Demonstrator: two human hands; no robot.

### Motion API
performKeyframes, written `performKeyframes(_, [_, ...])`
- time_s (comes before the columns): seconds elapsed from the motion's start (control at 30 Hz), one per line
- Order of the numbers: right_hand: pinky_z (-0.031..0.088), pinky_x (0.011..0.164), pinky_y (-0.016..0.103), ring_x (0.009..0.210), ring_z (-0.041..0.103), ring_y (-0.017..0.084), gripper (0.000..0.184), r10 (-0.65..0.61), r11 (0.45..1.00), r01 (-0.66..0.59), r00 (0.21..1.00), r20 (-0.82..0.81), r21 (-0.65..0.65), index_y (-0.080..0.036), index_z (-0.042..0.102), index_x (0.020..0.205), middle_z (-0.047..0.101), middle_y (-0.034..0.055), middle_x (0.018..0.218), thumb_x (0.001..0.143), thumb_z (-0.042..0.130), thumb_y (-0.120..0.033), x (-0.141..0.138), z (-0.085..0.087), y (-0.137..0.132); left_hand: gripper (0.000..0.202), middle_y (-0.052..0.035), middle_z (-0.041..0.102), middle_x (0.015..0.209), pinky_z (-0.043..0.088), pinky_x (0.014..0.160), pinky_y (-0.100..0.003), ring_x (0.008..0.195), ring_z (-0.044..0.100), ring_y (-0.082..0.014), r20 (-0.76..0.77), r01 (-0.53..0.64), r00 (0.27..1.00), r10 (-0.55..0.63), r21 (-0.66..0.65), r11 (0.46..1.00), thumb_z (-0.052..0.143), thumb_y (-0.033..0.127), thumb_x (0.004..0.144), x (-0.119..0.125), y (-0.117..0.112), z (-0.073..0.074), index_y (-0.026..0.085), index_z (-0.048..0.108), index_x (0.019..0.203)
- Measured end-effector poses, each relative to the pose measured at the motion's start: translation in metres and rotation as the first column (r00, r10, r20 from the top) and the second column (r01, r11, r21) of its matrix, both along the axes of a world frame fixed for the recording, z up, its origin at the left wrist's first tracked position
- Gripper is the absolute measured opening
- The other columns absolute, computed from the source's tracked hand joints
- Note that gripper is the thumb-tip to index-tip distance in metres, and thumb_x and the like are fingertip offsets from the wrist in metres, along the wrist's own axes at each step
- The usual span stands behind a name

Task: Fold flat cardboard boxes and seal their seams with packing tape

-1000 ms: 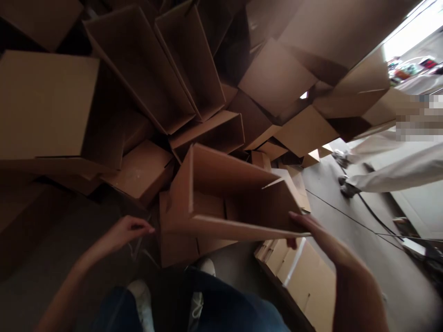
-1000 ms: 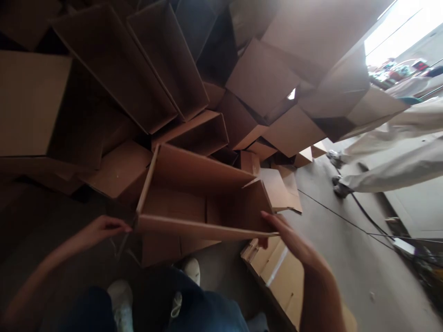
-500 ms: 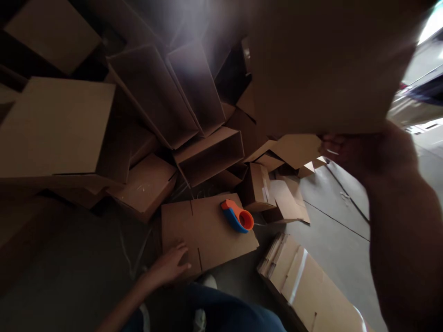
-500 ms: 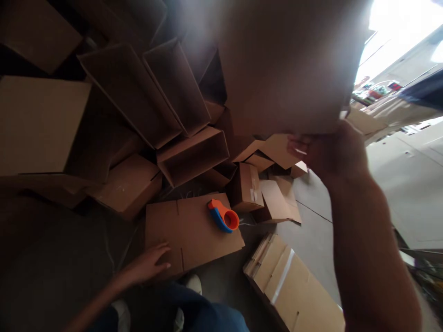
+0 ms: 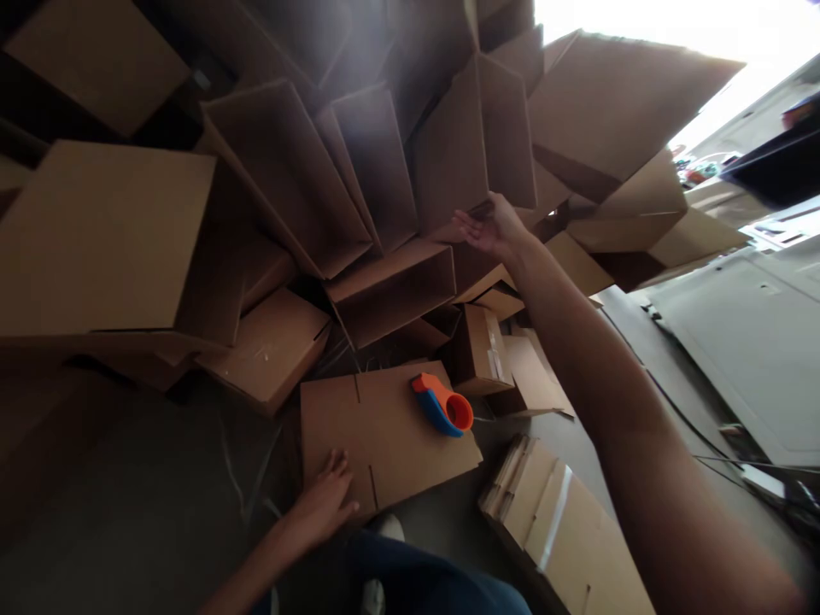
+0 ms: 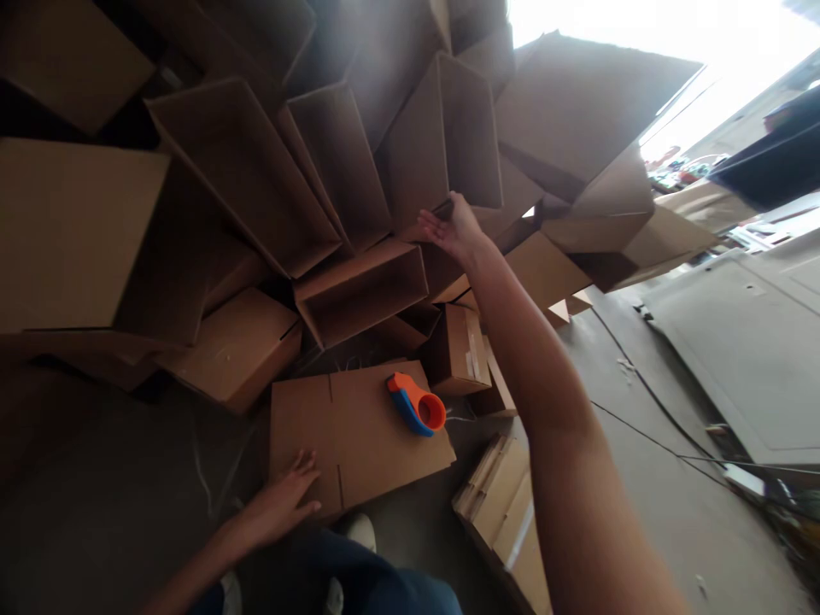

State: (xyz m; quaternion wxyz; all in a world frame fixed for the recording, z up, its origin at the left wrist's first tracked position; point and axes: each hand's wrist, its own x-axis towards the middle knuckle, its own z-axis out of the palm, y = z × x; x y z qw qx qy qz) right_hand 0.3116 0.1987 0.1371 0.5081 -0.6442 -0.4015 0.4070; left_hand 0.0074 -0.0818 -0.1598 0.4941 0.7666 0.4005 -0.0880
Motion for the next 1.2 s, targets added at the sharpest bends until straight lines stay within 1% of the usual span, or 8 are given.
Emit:
performKeyframes(0.17, [0.052,0.094,0.038,0.126,0.058,0.017,0.041,0.027,0.994,-0.034,0.998,0.064,0.102,-0.02,0.055,0.122,0.059,0.0102,0.143,0.107,0.022,-0.039,0.015,-0.021,0.026,0.055,-0.0152,0.033,0.162,0.026,0.123,-0.055,0.154,0.02,-0.0344,0.05,-0.021,0.999,0.02,0.032,0.999,0.052,0.038,0.089,-0.002,0.001,-0.006,0.014,0.06,0.137])
performKeyframes(0.3, [0.05,0.099,0.038,0.132,0.053,0.013,0.025,0.005,0.981,-0.012,0.999,0.036,0.191,-0.028,0.055,0.111,0.056,-0.0017,0.148,0.101,0.031,-0.025,0.033,-0.04,0.031,0.057,-0.0178,0.03,0.163,0.027,0.123,-0.052,0.154,0.019,-0.0352,-0.044,0.038,0.998,-0.036,0.039,0.999,0.051,0.034,0.09,0.002,0.002,-0.002,0.008,0.056,0.141])
performKeyframes(0.47, [0.05,0.102,0.041,0.125,0.057,0.018,0.016,0.015,0.998,-0.008,0.995,-0.096,0.069,-0.027,0.059,0.094,0.066,0.0015,0.132,0.092,0.043,-0.033,0.058,-0.077,0.022,0.05,-0.0145,0.035,0.161,0.031,0.122,-0.052,0.152,0.025,-0.0339,-0.036,0.027,0.999,-0.023,0.126,0.992,0.052,0.03,0.091,0.003,-0.002,-0.015,0.013,0.06,0.137])
performKeyframes(0.6, [0.047,0.106,0.045,0.126,0.055,0.021,0.024,0.017,0.999,-0.014,0.996,-0.083,0.036,-0.026,0.061,0.103,0.062,0.0035,0.136,0.089,0.045,-0.037,0.066,-0.102,0.017,0.045,-0.0118,0.039,0.16,0.034,0.12,-0.051,0.15,0.031,-0.033,0.006,-0.013,1.0,0.013,0.155,0.988,0.053,0.03,0.091,0.0,-0.004,-0.027,0.017,0.064,0.133])
performKeyframes(0.83, [0.037,0.113,0.054,0.135,0.047,0.025,0.051,-0.044,0.999,0.044,0.999,0.025,0.014,-0.022,0.059,0.129,0.056,0.0077,0.14,0.1,0.027,-0.05,0.067,-0.114,0.017,0.048,-0.0137,0.038,0.16,0.034,0.12,-0.052,0.15,0.031,-0.0316,-0.028,0.014,1.0,-0.011,0.095,0.995,0.05,0.03,0.094,-0.007,0.003,-0.015,0.016,0.06,0.138])
performKeyframes(1.0, [0.031,0.116,0.055,0.141,0.041,0.025,0.057,-0.033,0.996,0.022,0.99,0.135,0.083,-0.018,0.056,0.134,0.049,0.0104,0.151,0.103,0.023,-0.051,0.07,-0.132,-0.026,0.044,-0.0089,0.047,0.156,0.03,0.122,-0.051,0.149,0.037,-0.0288,0.151,-0.097,0.984,0.099,-0.016,0.995,0.054,0.04,0.092,-0.025,0.014,-0.026,0.024,0.065,0.131])
performKeyframes(1.1, [0.039,0.113,0.047,0.138,0.046,0.023,0.05,-0.021,0.987,-0.017,0.971,0.236,0.16,-0.023,0.063,0.126,0.055,0.006,0.146,0.099,0.037,-0.056,0.074,-0.165,-0.075,0.039,-0.0068,0.062,0.144,0.038,0.118,-0.048,0.141,0.049,-0.0279,0.236,-0.245,0.931,0.277,-0.156,0.957,0.054,0.047,0.091,-0.04,0.018,-0.031,0.027,0.071,0.12])
performKeyframes(1.2, [0.044,0.108,0.045,0.125,0.056,0.024,0.047,-0.034,0.986,-0.029,0.93,0.366,0.165,-0.023,0.067,0.12,0.066,0.0072,0.129,0.09,0.054,-0.058,0.079,-0.211,-0.128,0.039,-0.0049,0.075,0.124,0.05,0.107,-0.042,0.123,0.065,-0.0279,0.194,-0.417,0.859,0.474,-0.274,0.867,0.055,0.054,0.089,-0.064,0.014,-0.03,0.027,0.075,0.11])
